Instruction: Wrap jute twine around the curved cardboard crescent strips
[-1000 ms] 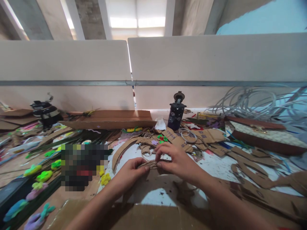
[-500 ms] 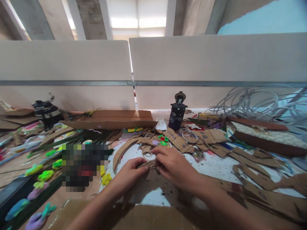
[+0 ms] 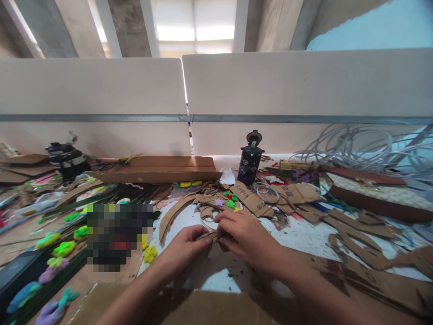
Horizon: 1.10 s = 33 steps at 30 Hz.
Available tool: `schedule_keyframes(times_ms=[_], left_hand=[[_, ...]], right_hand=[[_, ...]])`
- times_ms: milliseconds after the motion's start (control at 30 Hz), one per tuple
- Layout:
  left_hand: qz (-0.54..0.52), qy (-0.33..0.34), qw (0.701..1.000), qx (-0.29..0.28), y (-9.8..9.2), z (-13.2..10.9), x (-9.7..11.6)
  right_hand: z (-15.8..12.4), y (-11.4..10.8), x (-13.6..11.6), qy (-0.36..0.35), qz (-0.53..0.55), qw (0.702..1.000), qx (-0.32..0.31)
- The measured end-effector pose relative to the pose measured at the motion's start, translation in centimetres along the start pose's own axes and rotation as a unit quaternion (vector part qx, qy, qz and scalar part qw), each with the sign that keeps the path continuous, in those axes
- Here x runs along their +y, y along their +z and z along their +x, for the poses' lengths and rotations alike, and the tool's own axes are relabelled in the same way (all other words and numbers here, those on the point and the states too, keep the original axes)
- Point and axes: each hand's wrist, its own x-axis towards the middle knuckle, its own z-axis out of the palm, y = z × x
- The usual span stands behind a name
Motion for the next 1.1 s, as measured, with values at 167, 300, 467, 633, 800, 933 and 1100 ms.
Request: schedule_keyframes(times_ms=[167,300,467,633,800,933,1100], left_hand=[[-0.001,0.004,1.000,-0.010,-0.1,0.1,-0.2],[-0.007,-0.005,1.000,-0.017,0.0,0.0,0.1],[0.004,-0.001,1.000,-0.011,-0.1,-0.1,0.2],[0.004,-0.001,1.000,-0.008,-0.2,-0.1,0.2],[0.007,0.005,1.000,-0.019,-0.1,-0.2,0.4],[0.006,0.002,1.000,-0.022,0.0,-0.3,0.5],[0.014,0.009,1.000,-0.025,0.0,-0.3,0.4]], right_hand=[[0.0,0.4,0.1,-0.008,-0.030,0.999,0.011],[0.0,0.2,0.1,0.001,-0.007,1.000,-0.001],[-0.1,-0.5,0.2,0.037,0.075,0.996,-0.019],[-0.2,-0.5,0.3,0.039,0.089,0.995,-0.022],[-0.1,-0.3,0.2,0.045,0.092,0.995,-0.021],[-0.1,-0.3,0.1,0.050,0.080,0.995,-0.026],[-0.1,-0.3,0.1,0.044,0.074,0.996,-0.025]])
